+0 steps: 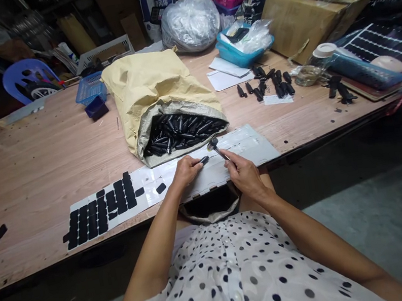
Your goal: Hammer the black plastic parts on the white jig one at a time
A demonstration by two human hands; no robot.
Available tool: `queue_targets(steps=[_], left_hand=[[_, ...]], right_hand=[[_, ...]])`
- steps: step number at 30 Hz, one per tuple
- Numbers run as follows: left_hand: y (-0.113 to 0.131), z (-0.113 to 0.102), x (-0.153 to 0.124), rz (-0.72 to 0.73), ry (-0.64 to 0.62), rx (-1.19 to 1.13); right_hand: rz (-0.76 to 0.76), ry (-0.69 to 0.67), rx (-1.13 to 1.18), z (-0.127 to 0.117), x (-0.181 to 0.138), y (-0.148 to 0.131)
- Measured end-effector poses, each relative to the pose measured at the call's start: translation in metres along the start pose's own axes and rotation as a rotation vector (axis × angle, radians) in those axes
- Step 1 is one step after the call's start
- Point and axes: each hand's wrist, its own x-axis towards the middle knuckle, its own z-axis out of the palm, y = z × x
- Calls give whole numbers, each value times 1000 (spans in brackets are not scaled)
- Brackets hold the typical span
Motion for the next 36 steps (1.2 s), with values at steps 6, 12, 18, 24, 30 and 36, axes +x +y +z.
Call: queue_targets(steps=[6,12,18,24,30,36], left_hand=[[1,-1,2,-27,-21,10],[9,-1,1,-89,-53,48],[10,0,-5,-45,-35,49],[9,5,-8,8,-18,48],[16,12,-11,30,7,173],[31,16,-14,-13,2,328]], right_hand=[[34,-8,18,2,-1,2],[20,8,36,1,-2,10],[-17,20,-22,1,-2,10],[-98,-58,-186,5,-9,9],[-226,-2,-326,3,-12,-2],[-184,-74,-472,1,-15,-2]])
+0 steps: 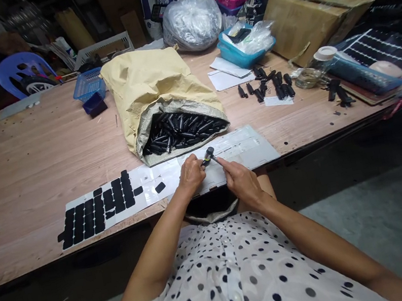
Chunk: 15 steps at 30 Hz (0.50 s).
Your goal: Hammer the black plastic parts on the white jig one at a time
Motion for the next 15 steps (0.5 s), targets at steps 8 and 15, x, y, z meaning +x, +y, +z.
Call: queue_targets(steps=[8,15], left_hand=[[8,-3,-2,-7,-19,74],[-1,-9,0,-112,-5,-172]], right_hand=[[-39,63,0,-4,5,-1],[35,128,102,-4,15,12]])
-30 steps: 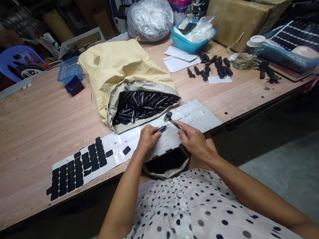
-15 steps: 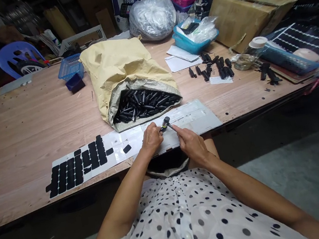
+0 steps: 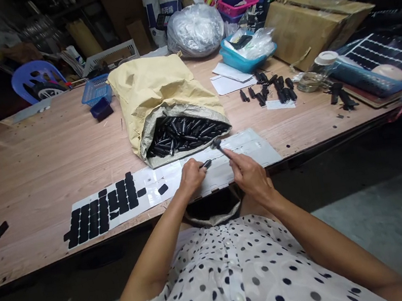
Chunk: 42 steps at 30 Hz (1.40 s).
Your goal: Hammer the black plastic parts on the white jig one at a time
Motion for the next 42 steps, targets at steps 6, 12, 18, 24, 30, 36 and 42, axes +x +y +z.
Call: queue_targets(steps=[6,12,18,24,30,36,42], left_hand=[[-15,-4,-7,-259,-103,-657],[-14,-3,-15,-294,-200,-955],[-11,-3,-18,-388,-261,-1145],[-6,-7,-20,-498,-317,-1308],[-6,-9,-23,-580,-358,-1432],[-8,-3,-26,-535,-238,-1340],[-13,6,-27,-327,99,-1068]], right_hand=[[254,14,244,0,9,33],[419,-66,341,11,6,51],[430,-107,318,10,9,47],[414,-92,287,11,9,45],[410,-90,272,13,9,48],[390,-76,283,15,9,51],[434,-70,274,12,9,45]])
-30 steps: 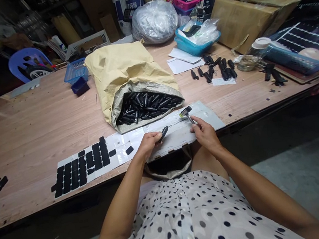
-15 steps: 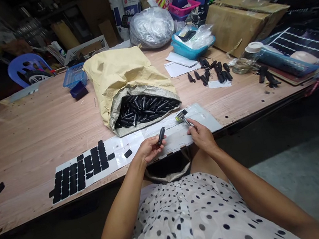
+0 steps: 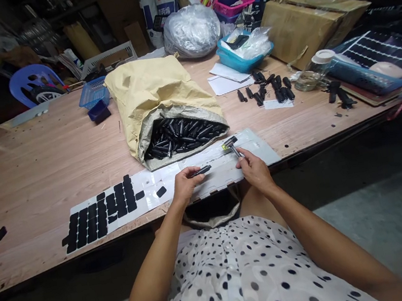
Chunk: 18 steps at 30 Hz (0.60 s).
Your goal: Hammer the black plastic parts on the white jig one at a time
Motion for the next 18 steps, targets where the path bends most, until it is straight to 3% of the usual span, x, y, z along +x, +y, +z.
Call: queue_targets(steps=[8,13,15,18], left_hand=[[-12,0,1,105,48,87],[-6,0,-4,98,41,82],[-3,0,-15,99,-8,96],[-7,0,-40,39,-225,138]], right_hand=[[19,4,6,-1,-1,-1],[-13,19,17,0,0,3],[2,1,11,-2,1,4],[9,-27,15,-3,3,5]])
